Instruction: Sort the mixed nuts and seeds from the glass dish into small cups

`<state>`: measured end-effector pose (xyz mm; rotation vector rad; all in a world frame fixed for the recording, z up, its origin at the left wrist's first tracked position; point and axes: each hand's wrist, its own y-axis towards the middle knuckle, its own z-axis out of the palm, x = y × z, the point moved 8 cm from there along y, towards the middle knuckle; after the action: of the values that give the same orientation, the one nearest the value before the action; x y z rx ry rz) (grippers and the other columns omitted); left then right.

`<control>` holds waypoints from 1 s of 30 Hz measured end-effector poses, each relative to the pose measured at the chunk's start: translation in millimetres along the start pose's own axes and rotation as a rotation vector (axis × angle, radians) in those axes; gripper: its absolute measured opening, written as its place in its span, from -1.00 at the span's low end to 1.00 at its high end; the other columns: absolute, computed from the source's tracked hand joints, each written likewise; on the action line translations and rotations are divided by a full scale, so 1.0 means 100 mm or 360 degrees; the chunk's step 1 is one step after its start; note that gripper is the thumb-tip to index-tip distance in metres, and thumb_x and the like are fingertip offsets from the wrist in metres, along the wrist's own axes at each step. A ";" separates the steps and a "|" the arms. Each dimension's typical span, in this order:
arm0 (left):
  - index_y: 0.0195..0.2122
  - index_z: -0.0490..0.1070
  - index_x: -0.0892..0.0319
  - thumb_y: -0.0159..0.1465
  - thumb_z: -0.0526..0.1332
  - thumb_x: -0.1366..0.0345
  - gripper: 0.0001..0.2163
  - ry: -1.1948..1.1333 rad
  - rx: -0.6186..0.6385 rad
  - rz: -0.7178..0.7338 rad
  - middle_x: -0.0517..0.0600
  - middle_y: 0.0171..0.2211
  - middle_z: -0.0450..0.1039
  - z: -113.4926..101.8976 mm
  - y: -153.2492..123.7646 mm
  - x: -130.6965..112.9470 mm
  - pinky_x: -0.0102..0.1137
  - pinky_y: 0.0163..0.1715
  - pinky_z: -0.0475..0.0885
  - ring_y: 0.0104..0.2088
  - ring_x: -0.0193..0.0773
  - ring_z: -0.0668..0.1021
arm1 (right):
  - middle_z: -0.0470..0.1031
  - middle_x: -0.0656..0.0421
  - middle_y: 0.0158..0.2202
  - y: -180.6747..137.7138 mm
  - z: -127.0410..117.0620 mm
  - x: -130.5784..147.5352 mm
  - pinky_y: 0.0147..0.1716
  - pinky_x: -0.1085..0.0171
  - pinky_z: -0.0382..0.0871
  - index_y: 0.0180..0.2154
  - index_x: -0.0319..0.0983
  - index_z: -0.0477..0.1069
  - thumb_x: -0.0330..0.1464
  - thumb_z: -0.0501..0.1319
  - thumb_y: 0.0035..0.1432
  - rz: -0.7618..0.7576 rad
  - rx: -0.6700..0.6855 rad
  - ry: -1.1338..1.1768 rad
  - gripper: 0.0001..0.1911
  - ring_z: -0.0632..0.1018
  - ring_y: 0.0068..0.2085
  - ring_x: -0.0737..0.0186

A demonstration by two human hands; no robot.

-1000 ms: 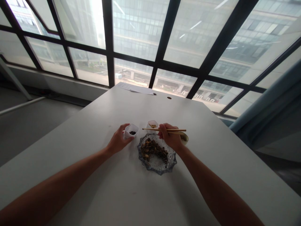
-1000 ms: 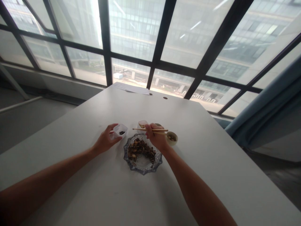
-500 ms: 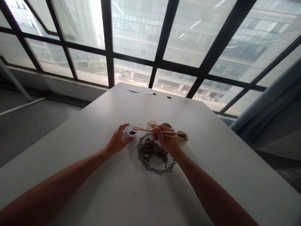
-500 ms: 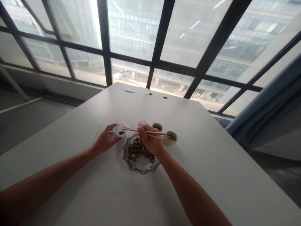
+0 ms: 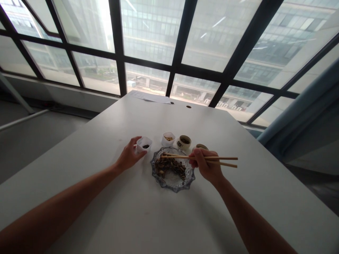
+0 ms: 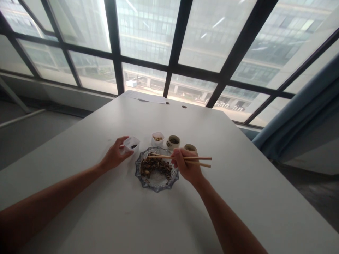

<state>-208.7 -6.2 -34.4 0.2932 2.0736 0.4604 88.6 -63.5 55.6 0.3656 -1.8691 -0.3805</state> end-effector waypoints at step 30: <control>0.28 0.10 0.21 0.17 0.31 0.04 -0.28 0.0373 -0.0067 0.0125 0.33 0.36 0.11 -0.12 0.16 -0.17 0.07 0.27 0.22 0.34 0.16 0.26 | 0.49 0.16 -0.67 0.00 -0.58 -0.41 -0.77 0.32 0.33 -0.49 -0.21 0.50 0.13 0.24 0.14 0.0079 -0.0429 0.0237 -0.46 0.45 -0.71 0.30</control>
<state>-210.0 -0.4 -9.1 0.3086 2.2830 0.6095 156.5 -51.2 39.1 0.1598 -1.6527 -0.5490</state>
